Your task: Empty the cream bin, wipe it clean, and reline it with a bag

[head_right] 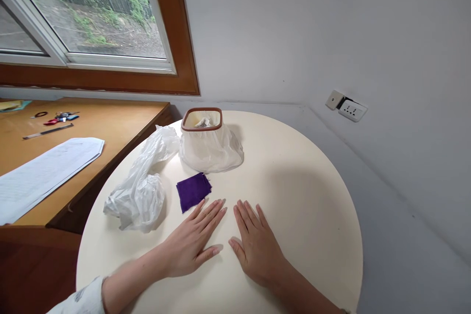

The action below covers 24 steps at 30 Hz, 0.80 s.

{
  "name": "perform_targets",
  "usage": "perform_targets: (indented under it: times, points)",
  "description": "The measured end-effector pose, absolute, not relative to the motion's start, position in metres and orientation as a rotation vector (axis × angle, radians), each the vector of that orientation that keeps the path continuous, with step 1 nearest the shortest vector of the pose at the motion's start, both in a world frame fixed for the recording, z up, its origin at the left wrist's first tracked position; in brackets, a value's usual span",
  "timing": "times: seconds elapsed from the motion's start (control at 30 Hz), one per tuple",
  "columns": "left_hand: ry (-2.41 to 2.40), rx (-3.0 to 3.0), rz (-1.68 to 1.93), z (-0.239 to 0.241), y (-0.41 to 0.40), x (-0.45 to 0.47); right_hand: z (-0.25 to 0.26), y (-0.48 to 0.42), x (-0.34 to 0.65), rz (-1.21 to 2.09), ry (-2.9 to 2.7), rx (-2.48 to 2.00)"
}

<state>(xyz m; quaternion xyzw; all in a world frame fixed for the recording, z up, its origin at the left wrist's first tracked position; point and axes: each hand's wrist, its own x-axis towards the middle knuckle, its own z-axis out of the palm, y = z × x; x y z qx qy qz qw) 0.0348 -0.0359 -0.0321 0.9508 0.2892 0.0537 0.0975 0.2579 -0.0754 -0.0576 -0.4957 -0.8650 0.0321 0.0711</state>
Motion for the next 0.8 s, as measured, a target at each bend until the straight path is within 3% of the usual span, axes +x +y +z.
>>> perform_targets:
  times: [0.43,0.8]
  points:
    - [0.818,2.779,0.041,-0.029,-0.034,0.037,-0.051,-0.072,0.261,0.329,-2.672,-1.517]
    - [0.822,2.584,-0.252,-0.007,-0.026,0.049,-0.015,-0.057,0.259,0.979,-2.817,-1.633]
